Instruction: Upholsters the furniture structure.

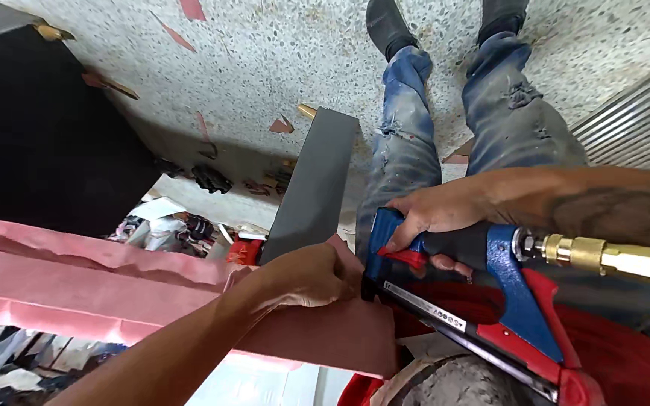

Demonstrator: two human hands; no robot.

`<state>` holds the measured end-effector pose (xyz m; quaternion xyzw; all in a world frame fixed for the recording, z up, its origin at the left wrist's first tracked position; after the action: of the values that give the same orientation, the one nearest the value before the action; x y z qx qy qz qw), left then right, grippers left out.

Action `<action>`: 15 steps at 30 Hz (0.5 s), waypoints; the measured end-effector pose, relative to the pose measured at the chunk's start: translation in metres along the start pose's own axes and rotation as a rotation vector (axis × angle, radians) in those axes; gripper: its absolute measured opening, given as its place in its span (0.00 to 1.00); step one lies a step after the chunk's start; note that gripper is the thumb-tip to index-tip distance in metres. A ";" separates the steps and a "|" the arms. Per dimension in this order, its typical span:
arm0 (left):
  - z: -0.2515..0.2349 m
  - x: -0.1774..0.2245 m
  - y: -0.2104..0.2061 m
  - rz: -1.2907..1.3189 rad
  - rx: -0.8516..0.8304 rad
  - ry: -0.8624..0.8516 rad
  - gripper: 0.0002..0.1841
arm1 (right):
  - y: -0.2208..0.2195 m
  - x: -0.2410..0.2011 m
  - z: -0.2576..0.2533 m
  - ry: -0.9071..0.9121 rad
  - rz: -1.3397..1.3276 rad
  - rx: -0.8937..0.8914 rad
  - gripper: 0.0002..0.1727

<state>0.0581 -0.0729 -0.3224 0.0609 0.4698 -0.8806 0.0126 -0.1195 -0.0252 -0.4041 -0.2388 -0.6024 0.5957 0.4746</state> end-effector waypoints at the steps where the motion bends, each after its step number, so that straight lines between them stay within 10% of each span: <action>1: 0.001 0.000 0.000 0.001 0.000 -0.011 0.17 | -0.003 0.000 -0.001 -0.021 -0.020 0.009 0.19; 11: 0.034 0.017 0.004 -0.068 -0.055 0.109 0.19 | -0.004 -0.023 -0.003 -0.161 0.003 -0.021 0.22; 15: -0.003 -0.012 0.007 -0.065 -0.100 -0.150 0.21 | -0.004 -0.027 -0.006 -0.185 0.011 -0.027 0.22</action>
<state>0.0711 -0.0752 -0.3285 -0.0214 0.5127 -0.8580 0.0223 -0.1012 -0.0457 -0.4092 -0.1921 -0.6503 0.6097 0.4104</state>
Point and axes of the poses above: each hand's wrist, its own z-axis away from the middle knuckle, its own y-axis out of the back of the hand, x = y × z, the point moved 4 cm from there along -z, towards the middle knuckle, and after that the axes turned 7 degrees about -x, right-handed, at the moved point
